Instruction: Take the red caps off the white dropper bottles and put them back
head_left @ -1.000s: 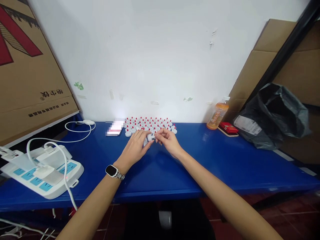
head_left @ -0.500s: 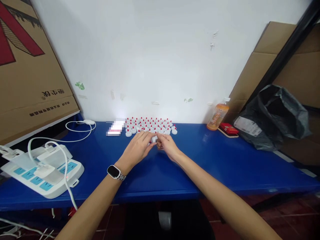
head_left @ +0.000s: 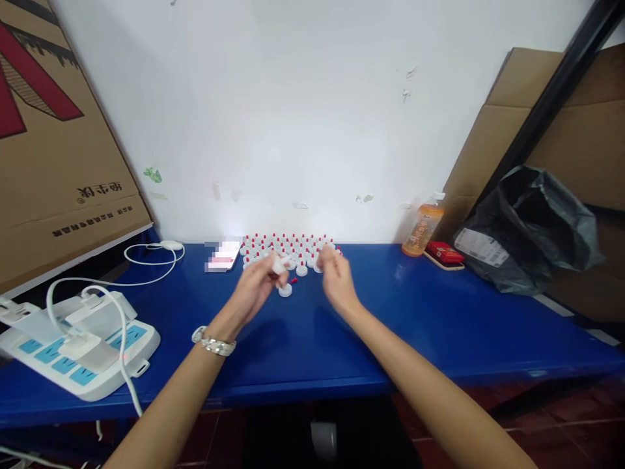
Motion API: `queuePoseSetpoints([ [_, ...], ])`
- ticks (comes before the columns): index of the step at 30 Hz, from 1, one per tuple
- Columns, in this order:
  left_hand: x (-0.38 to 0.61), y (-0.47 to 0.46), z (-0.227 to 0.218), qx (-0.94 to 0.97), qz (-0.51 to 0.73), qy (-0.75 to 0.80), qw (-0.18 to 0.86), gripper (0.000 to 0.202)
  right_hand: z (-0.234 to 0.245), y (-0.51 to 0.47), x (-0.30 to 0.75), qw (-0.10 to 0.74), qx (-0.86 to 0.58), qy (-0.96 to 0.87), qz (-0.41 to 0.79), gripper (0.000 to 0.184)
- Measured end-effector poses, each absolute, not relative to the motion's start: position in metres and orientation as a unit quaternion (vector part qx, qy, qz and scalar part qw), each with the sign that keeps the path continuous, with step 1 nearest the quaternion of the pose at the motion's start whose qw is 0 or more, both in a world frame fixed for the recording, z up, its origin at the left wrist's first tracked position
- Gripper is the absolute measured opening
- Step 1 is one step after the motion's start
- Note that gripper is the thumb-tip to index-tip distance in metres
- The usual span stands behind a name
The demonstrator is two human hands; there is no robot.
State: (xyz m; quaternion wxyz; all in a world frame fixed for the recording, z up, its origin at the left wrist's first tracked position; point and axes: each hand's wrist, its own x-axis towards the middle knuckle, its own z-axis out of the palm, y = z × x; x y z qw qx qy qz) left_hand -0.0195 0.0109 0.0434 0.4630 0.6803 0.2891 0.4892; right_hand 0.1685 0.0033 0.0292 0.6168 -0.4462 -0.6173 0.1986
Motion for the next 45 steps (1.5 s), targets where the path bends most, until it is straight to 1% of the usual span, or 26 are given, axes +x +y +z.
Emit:
queuePoseSetpoints([
  [2,-0.027,0.012,0.045,0.684,0.495,0.313,0.436,0.046,0.028,0.011,0.179,0.626,-0.468,-0.597,0.183,0.048],
  [4,-0.031,0.013,0.042,0.732,0.465,0.337,0.366,0.039,0.025,0.017,0.184,0.585,-0.463,-0.633,0.205,0.046],
  [6,-0.03,0.014,0.035,0.791,0.417,0.349,0.281,0.037,0.023,0.019,0.182,0.547,-0.436,-0.669,0.252,0.042],
  [7,-0.028,0.014,0.032,0.808,0.401,0.351,0.251,0.037,0.022,0.018,0.179,0.541,-0.419,-0.674,0.278,0.04],
  [9,-0.025,0.015,0.026,0.824,0.386,0.36,0.206,0.036,0.021,0.015,0.173,0.548,-0.388,-0.667,0.322,0.035],
  [12,-0.022,0.017,0.02,0.82,0.395,0.379,0.167,0.033,0.021,0.01,0.169,0.554,-0.364,-0.654,0.364,0.031],
  [14,-0.023,0.019,0.018,0.816,0.399,0.384,0.163,0.033,0.022,0.009,0.169,0.554,-0.362,-0.644,0.384,0.031],
  [18,-0.023,0.019,0.018,0.808,0.408,0.378,0.194,0.033,0.022,0.01,0.17,0.56,-0.363,-0.619,0.415,0.033],
  [22,-0.024,0.017,0.022,0.812,0.404,0.374,0.196,0.036,0.025,0.011,0.174,0.539,-0.374,-0.632,0.412,0.034],
  [24,-0.026,0.017,0.025,0.802,0.42,0.384,0.183,0.038,0.026,0.01,0.178,0.508,-0.399,-0.668,0.369,0.029],
  [27,-0.03,0.02,0.028,0.774,0.444,0.424,0.155,0.032,0.026,0.009,0.183,0.416,-0.44,-0.75,0.265,0.019],
  [29,-0.031,0.022,0.027,0.774,0.436,0.44,0.131,0.029,0.025,0.009,0.182,0.363,-0.45,-0.785,0.22,0.016],
  [30,-0.031,0.023,0.026,0.779,0.429,0.44,0.122,0.028,0.024,0.009,0.18,0.35,-0.451,-0.793,0.212,0.016],
  [33,-0.031,0.025,0.022,0.795,0.415,0.43,0.106,0.025,0.022,0.012,0.175,0.348,-0.443,-0.794,0.227,0.017],
  [35,-0.031,0.026,0.02,0.799,0.412,0.427,0.099,0.024,0.022,0.015,0.174,0.368,-0.444,-0.781,0.241,0.02],
  [39,-0.032,0.025,0.019,0.801,0.409,0.426,0.096,0.024,0.023,0.026,0.178,0.421,-0.464,-0.758,0.179,0.026],
  [41,-0.033,0.025,0.019,0.803,0.403,0.428,0.096,0.024,0.025,0.033,0.178,0.399,-0.46,-0.772,0.179,0.024],
  [43,-0.034,0.025,0.02,0.803,0.399,0.432,0.095,0.025,0.026,0.039,0.176,0.359,-0.451,-0.787,0.218,0.02],
  [45,-0.034,0.025,0.02,0.801,0.398,0.437,0.097,0.025,0.027,0.043,0.173,0.349,-0.453,-0.785,0.239,0.017],
])
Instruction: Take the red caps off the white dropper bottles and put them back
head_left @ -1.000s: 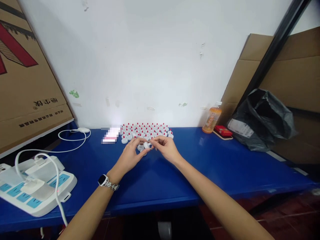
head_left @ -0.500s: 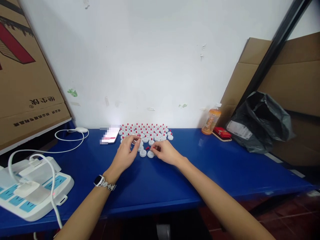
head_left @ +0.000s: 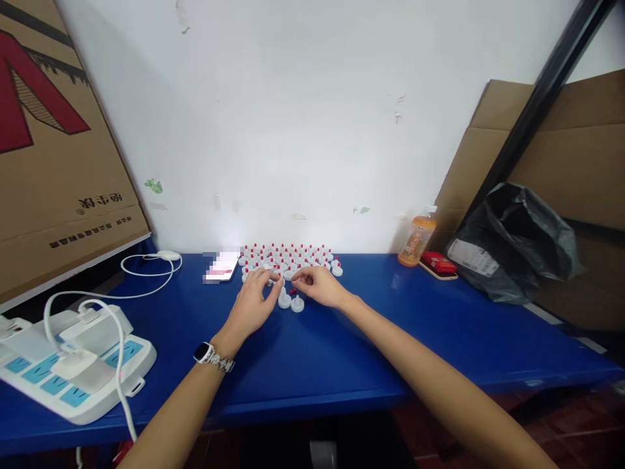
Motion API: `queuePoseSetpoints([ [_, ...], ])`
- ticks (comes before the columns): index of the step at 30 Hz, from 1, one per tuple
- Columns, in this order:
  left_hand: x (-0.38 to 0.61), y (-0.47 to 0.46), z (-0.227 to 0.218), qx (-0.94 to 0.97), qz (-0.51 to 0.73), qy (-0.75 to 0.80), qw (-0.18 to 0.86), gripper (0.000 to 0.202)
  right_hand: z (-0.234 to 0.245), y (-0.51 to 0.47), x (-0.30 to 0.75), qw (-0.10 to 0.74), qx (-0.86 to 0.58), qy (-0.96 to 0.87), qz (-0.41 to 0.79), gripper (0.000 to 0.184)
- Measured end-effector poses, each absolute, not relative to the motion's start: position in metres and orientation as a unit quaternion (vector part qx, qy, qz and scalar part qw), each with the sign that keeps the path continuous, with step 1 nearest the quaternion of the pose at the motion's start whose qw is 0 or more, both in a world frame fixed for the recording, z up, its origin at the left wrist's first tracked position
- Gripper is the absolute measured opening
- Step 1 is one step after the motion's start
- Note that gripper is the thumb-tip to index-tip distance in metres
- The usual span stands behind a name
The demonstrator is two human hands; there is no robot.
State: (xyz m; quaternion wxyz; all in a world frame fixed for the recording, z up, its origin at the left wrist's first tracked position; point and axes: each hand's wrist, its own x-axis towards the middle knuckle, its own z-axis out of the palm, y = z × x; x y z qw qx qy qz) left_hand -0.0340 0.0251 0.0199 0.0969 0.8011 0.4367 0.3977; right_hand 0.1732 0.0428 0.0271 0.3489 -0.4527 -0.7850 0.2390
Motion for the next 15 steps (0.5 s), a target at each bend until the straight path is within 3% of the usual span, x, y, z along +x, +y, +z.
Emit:
queuePoseSetpoints([
  [6,-0.033,0.025,0.019,0.804,0.396,0.435,0.092,0.024,0.02,0.047,0.18,0.415,-0.511,-0.733,0.17,0.018],
  [11,-0.032,0.026,0.02,0.807,0.396,0.429,0.089,0.023,0.009,0.059,0.184,0.397,-0.558,-0.714,0.144,0.03],
  [15,-0.031,0.027,0.021,0.809,0.395,0.427,0.084,0.022,0.007,0.068,0.178,0.38,-0.544,-0.733,0.15,0.013],
])
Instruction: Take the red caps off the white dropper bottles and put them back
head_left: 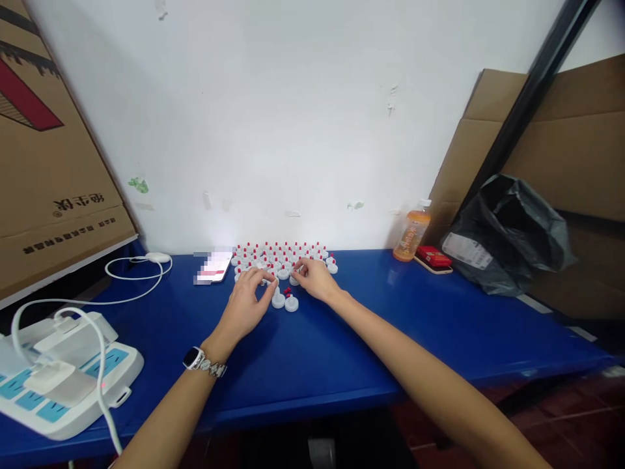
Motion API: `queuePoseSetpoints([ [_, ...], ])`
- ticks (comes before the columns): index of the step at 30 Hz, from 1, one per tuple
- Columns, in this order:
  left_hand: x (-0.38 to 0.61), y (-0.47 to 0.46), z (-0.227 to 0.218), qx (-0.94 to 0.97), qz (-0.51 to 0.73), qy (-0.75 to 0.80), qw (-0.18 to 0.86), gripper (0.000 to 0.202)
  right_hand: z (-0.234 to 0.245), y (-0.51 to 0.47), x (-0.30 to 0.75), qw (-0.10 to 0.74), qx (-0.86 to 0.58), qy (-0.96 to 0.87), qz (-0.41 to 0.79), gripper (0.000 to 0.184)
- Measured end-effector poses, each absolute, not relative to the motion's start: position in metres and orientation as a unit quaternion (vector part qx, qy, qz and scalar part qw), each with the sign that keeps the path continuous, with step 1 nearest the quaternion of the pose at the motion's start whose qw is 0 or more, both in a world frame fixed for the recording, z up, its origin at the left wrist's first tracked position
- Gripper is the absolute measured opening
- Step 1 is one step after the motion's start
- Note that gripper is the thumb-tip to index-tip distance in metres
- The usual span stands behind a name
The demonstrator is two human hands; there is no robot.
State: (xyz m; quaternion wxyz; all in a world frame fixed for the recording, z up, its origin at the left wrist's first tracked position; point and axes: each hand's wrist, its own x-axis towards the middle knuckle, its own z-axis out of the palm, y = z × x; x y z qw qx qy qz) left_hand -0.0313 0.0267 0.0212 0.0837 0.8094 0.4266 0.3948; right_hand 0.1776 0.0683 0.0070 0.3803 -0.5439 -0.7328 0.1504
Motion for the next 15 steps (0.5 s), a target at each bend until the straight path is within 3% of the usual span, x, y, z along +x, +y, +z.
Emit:
queuePoseSetpoints([
  [5,-0.03,0.025,0.021,0.812,0.411,0.409,0.068,0.019,0.019,0.06,0.172,0.456,-0.495,-0.717,0.18,0.006],
  [9,-0.025,0.021,0.019,0.816,0.425,0.383,0.076,0.031,0.031,0.04,0.17,0.538,-0.391,-0.674,0.321,0.014],
  [12,-0.021,0.018,0.017,0.83,0.413,0.365,0.091,0.034,0.034,0.029,0.167,0.541,-0.323,-0.645,0.432,0.025],
  [15,-0.02,0.014,0.018,0.839,0.395,0.361,0.098,0.03,0.032,0.022,0.166,0.535,-0.327,-0.655,0.422,0.029],
])
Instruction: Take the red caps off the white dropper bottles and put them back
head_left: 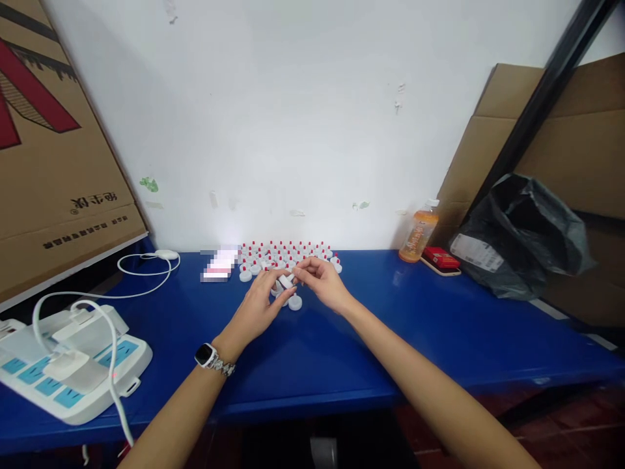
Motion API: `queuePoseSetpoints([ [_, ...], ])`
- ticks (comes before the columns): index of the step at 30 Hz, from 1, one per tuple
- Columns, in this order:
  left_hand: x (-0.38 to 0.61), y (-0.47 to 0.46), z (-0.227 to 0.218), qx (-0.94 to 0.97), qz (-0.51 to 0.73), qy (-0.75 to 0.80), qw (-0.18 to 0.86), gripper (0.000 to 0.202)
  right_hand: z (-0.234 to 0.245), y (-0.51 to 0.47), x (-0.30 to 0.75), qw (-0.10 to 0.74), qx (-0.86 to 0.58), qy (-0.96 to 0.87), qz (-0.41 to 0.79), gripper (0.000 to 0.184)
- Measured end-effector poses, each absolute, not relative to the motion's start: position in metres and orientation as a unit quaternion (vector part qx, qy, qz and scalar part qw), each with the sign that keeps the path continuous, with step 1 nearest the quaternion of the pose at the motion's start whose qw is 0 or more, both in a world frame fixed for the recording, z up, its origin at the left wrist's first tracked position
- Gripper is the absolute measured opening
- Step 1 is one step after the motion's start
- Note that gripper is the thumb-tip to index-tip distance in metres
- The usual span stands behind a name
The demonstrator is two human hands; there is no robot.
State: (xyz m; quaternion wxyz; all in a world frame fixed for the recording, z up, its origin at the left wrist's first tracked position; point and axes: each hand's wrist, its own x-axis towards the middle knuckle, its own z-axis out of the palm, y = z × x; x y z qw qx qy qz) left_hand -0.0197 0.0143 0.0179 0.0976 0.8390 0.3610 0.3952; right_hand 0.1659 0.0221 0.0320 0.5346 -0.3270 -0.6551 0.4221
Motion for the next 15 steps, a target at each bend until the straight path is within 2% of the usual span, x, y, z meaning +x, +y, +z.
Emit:
queuePoseSetpoints([
  [6,-0.02,0.008,0.024,0.862,0.382,0.329,0.06,0.028,0.035,0.01,0.165,0.447,-0.387,-0.77,0.24,0.035],
  [12,-0.022,0.006,0.031,0.868,0.384,0.313,0.023,0.03,0.033,0.014,0.157,0.471,-0.393,-0.732,0.294,0.047],
  [15,-0.022,0.007,0.031,0.857,0.396,0.325,0.05,0.029,0.028,0.023,0.155,0.477,-0.407,-0.709,0.321,0.05],
])
